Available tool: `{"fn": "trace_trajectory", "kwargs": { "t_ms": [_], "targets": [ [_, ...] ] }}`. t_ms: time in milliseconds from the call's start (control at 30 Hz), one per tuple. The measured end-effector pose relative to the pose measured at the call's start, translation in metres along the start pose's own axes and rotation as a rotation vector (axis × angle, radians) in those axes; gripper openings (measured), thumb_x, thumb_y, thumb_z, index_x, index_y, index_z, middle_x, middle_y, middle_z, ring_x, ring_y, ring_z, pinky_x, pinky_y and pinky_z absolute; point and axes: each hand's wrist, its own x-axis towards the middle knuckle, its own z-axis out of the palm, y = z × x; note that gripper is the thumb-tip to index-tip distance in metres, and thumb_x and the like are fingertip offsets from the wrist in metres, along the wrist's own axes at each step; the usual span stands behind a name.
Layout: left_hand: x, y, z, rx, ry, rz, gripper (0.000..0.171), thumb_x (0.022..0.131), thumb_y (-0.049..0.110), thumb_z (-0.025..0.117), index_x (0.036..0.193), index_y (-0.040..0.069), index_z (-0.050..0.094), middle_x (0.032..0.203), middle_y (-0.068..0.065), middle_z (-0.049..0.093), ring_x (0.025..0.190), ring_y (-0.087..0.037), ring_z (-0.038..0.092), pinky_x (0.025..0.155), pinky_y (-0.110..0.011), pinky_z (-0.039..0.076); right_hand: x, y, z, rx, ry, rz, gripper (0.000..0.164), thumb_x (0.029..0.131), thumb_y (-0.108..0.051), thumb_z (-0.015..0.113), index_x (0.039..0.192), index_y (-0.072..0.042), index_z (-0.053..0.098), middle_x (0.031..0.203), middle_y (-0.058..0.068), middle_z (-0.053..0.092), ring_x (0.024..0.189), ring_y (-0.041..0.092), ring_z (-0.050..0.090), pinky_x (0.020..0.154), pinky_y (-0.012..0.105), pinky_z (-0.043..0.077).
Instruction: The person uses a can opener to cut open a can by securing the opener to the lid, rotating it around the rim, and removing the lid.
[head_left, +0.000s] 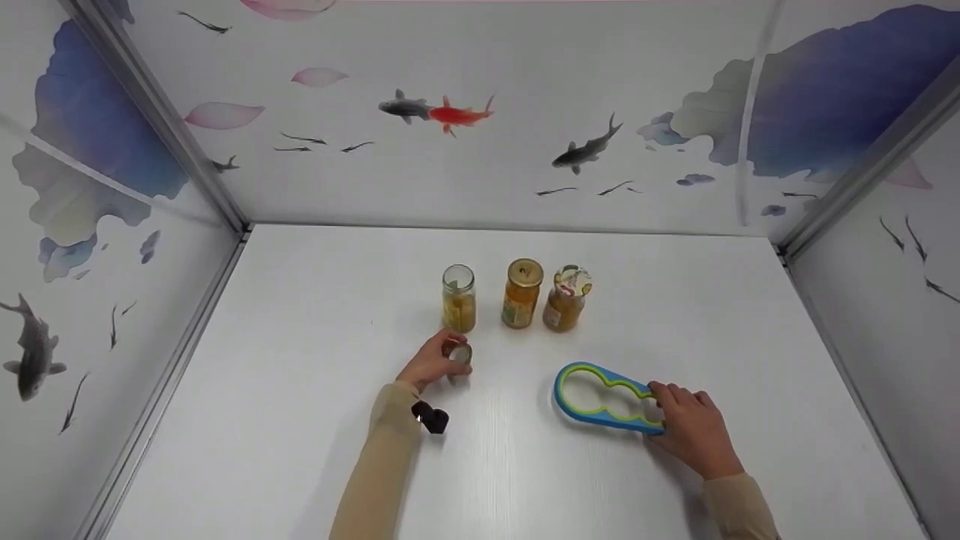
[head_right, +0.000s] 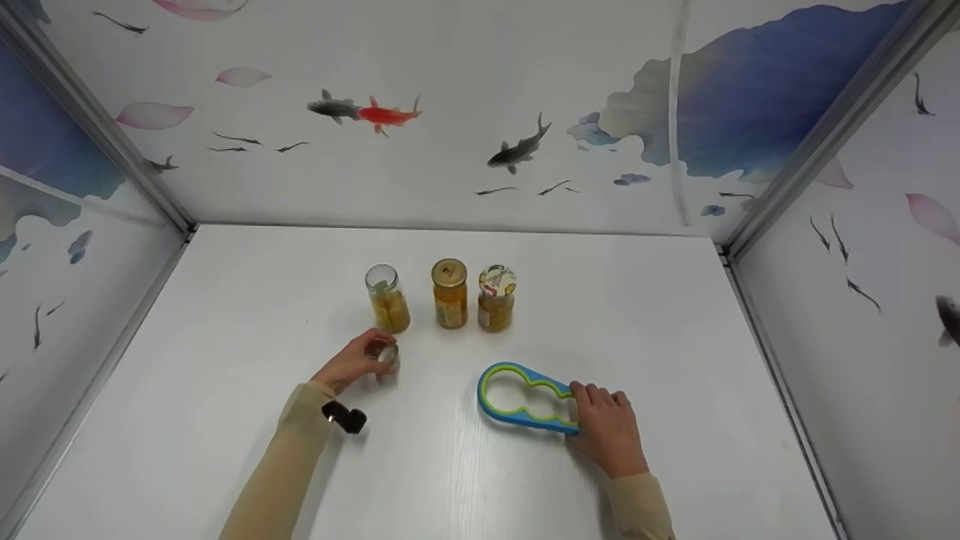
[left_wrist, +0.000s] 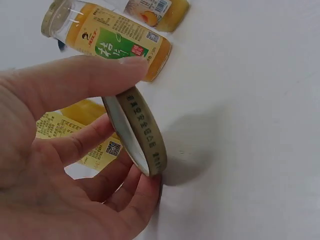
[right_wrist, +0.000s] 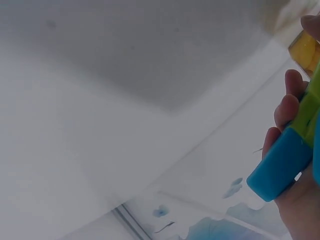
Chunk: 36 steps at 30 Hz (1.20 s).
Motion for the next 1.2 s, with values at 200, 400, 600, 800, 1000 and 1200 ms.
{"fn": "trace_trajectory", "kwargs": {
  "t_ms": [200,400,600,800,1000,1200],
  "targets": [
    [0.0,0.001,0.001,0.165,0.161,0.022,0.048,0.064,0.007,0.076,0.106,0.006,0.052,0.113,-0.014,0.047,0.108,-0.03,0.035,0.088,-0.042,0.036,-0.003,0.002,0.002,0.01,0.007,0.001,0.067,0.055,-0.017,0.082,0.113,-0.005,0.052,0.097,0.008,0.059,0.087,0.026,0.056,0.074,0.045,0.038],
    [0.002,0.002,0.003,0.204,0.19,-0.006,0.048,0.063,0.007,0.077,0.104,0.007,0.052,0.108,-0.013,0.046,0.105,-0.03,0.035,0.084,-0.042,0.038,-0.005,0.002,0.005,-0.003,-0.016,0.011,0.065,0.056,-0.016,0.081,0.113,-0.005,0.052,0.098,0.009,0.059,0.092,0.026,0.055,0.075,0.045,0.039],
    [0.006,0.0,0.009,0.294,0.253,0.0,0.049,0.06,0.007,0.079,0.101,0.007,0.053,0.103,-0.012,0.046,0.101,-0.03,0.036,0.084,-0.04,0.037,-0.008,0.0,0.006,-0.011,-0.034,0.017,0.063,0.056,-0.014,0.081,0.112,-0.006,0.052,0.096,0.008,0.059,0.089,0.026,0.056,0.073,0.045,0.039],
    [0.008,-0.002,0.012,0.372,0.345,0.017,0.048,0.058,0.005,0.078,0.1,0.006,0.054,0.103,-0.014,0.045,0.097,-0.031,0.037,0.082,-0.041,0.036,-0.011,0.0,0.008,0.001,-0.068,0.048,0.065,0.057,-0.017,0.081,0.113,-0.007,0.051,0.098,0.008,0.059,0.091,0.026,0.055,0.074,0.045,0.039],
    [0.007,-0.004,0.011,0.406,0.386,0.016,0.049,0.059,0.004,0.079,0.101,0.005,0.054,0.105,-0.017,0.043,0.097,-0.032,0.037,0.081,-0.041,0.035,-0.013,0.0,0.009,0.004,-0.057,0.047,0.064,0.058,-0.017,0.08,0.113,-0.005,0.05,0.098,0.008,0.059,0.09,0.026,0.055,0.074,0.044,0.039],
    [0.008,-0.004,0.013,0.449,0.378,0.026,0.051,0.059,0.005,0.078,0.103,0.005,0.054,0.108,-0.018,0.041,0.099,-0.034,0.034,0.083,-0.043,0.034,-0.015,-0.001,0.009,0.011,-0.017,0.016,0.059,0.06,-0.017,0.077,0.112,-0.006,0.051,0.097,0.007,0.059,0.09,0.025,0.056,0.074,0.044,0.039]
  ]
}}
